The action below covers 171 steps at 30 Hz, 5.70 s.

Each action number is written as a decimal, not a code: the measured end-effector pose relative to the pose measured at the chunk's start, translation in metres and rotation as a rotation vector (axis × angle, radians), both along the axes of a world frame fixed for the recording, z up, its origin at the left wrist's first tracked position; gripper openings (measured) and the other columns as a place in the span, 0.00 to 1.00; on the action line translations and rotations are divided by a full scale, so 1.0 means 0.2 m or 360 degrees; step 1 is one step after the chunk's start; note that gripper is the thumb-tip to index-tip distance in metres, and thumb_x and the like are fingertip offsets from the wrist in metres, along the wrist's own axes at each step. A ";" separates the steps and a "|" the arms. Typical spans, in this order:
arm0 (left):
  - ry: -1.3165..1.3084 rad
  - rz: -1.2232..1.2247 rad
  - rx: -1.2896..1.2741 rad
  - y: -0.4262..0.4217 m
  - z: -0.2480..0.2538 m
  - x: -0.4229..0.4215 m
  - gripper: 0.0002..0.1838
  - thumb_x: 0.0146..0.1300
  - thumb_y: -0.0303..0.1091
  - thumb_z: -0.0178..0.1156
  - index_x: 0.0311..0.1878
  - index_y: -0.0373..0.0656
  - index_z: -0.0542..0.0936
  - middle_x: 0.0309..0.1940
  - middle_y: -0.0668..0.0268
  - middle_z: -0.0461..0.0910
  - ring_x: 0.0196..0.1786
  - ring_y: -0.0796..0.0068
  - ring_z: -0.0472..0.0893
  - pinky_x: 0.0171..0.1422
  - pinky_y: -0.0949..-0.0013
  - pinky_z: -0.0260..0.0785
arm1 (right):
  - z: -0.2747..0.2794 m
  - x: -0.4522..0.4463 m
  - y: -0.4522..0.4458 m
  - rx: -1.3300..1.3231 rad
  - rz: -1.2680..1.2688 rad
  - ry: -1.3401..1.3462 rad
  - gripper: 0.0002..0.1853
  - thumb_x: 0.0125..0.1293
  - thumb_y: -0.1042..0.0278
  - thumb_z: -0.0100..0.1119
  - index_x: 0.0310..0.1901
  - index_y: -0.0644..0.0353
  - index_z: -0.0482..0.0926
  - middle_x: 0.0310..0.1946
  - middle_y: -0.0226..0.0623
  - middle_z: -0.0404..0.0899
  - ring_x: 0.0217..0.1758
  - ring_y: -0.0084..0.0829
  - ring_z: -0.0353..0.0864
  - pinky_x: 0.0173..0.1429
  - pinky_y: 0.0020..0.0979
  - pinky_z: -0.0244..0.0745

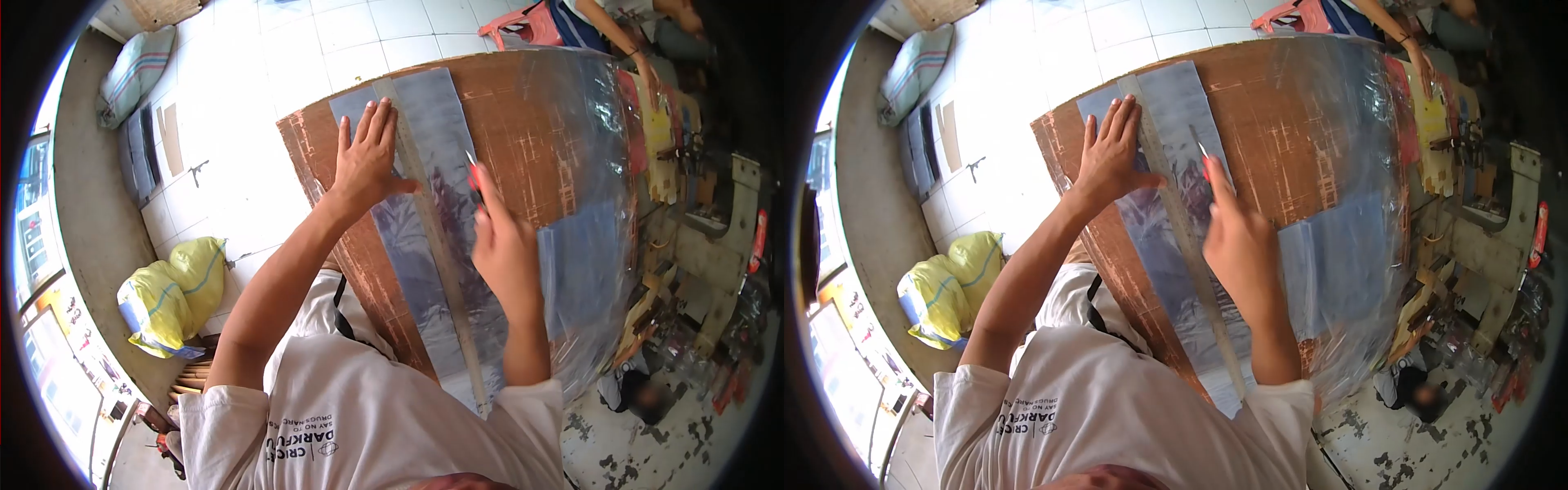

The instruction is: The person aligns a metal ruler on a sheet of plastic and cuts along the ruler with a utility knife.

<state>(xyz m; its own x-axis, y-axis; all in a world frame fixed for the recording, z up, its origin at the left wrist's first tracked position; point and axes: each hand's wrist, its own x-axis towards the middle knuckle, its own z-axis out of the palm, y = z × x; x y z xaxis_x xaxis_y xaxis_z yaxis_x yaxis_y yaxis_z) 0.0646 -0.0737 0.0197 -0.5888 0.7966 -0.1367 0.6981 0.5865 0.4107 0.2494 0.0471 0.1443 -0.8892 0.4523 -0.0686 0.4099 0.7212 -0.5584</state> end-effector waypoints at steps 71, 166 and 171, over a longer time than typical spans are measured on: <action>0.0023 -0.0011 0.0018 0.00 -0.03 0.00 0.76 0.33 0.69 0.81 0.81 0.36 0.54 0.84 0.56 0.49 0.87 0.57 0.43 0.85 0.34 0.36 | -0.11 0.53 -0.32 0.0195 0.0156 -0.0727 0.44 0.56 0.80 0.62 0.78 0.50 0.64 0.23 0.47 0.79 0.22 0.47 0.84 0.25 0.45 0.78; 0.0026 -0.0004 0.0038 0.00 -0.03 0.01 0.73 0.35 0.65 0.82 0.80 0.36 0.56 0.83 0.58 0.50 0.86 0.59 0.45 0.85 0.33 0.39 | -0.18 0.38 -0.31 0.0275 0.0083 -0.0619 0.44 0.56 0.79 0.61 0.78 0.49 0.64 0.23 0.46 0.79 0.20 0.47 0.83 0.25 0.46 0.78; -0.0011 0.0005 0.0032 0.00 -0.03 0.00 0.75 0.34 0.67 0.81 0.81 0.36 0.54 0.84 0.57 0.49 0.87 0.57 0.42 0.85 0.34 0.35 | -0.15 0.50 -0.34 0.0224 0.0074 -0.0634 0.45 0.56 0.80 0.61 0.78 0.48 0.64 0.25 0.48 0.79 0.20 0.48 0.83 0.25 0.46 0.78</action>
<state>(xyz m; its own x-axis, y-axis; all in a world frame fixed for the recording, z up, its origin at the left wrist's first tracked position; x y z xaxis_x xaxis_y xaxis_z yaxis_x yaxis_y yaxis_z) 0.0654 -0.0729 0.0138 -0.5906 0.7973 -0.1245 0.6933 0.5804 0.4272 0.3485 -0.0210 0.1148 -0.8255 0.4419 -0.3511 0.5390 0.8020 -0.2577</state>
